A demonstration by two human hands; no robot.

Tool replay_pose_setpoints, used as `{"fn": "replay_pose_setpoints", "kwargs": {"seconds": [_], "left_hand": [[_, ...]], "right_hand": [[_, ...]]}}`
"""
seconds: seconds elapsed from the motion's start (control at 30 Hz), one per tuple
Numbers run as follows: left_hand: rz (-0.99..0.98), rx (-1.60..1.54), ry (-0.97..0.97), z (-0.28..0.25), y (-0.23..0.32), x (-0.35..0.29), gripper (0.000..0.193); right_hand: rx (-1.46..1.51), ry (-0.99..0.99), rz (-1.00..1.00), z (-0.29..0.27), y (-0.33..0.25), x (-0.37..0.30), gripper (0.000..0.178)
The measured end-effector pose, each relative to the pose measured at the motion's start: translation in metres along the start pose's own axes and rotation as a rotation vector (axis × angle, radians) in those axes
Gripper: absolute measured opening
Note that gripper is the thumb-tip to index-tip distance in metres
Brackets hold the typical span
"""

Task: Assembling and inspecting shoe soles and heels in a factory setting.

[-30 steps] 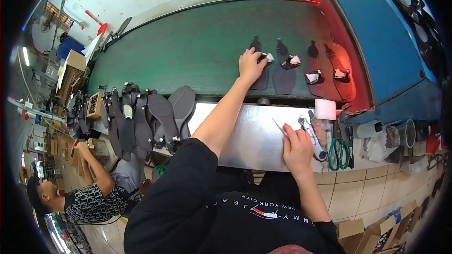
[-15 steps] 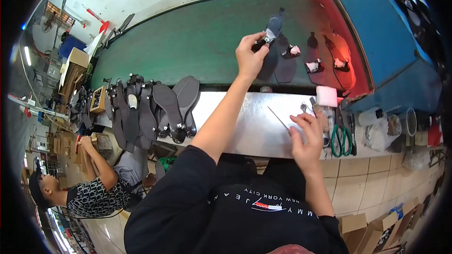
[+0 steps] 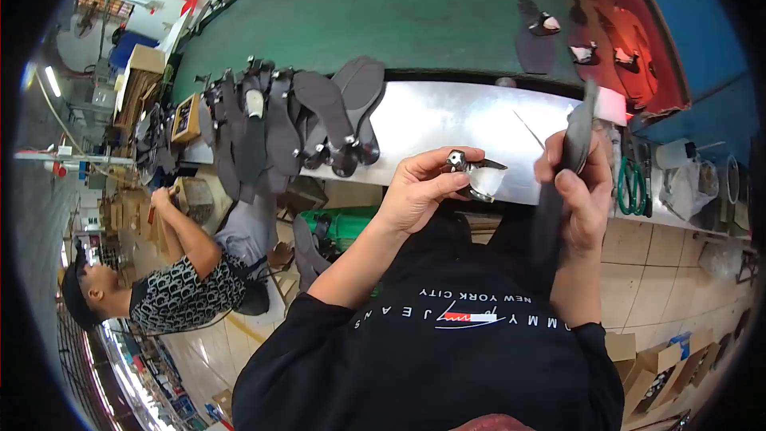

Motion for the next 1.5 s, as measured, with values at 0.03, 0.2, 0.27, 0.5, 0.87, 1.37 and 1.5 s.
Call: {"fn": "replay_pose_setpoints", "kwargs": {"seconds": [0.03, 0.2, 0.27, 0.5, 0.87, 1.37, 1.5], "left_hand": [[0.002, -0.002, 0.015, -0.008, -0.001, -0.004, 0.03], [0.102, -0.07, 0.019, -0.029, 0.0, -0.014, 0.035], [0.088, -0.072, 0.008, -0.03, 0.0, -0.015, 0.034], [0.13, -0.032, 0.007, -0.028, 0.001, -0.017, 0.033], [0.128, 0.009, -0.019, -0.03, -0.001, -0.016, 0.035], [0.232, 0.152, -0.024, -0.026, 0.003, -0.023, 0.039], [0.359, 0.227, -0.106, -0.024, 0.009, -0.023, 0.039]], "right_hand": [[-0.015, -0.065, 0.001, 0.004, 0.003, -0.003, 0.029], [-0.559, -0.115, 0.027, 0.027, 0.018, -0.033, 0.032], [-0.631, -0.113, -0.05, 0.025, 0.023, -0.038, 0.032], [-0.785, -0.175, -0.164, 0.035, 0.015, -0.045, 0.053], [-0.718, -0.164, -0.181, 0.029, 0.02, -0.046, 0.049], [-0.787, -0.218, -0.168, 0.035, 0.014, -0.045, 0.044], [-0.78, -0.225, -0.185, 0.037, 0.012, -0.043, 0.043]]}}
Point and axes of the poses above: each hand's wrist, its own x-axis towards the middle knuckle, its own z-axis out of the palm, y = z × x, the point moved 6 cm from there along x, towards the middle knuckle, and after that the axes turned 8 degrees about y, right-handed, at the moved point
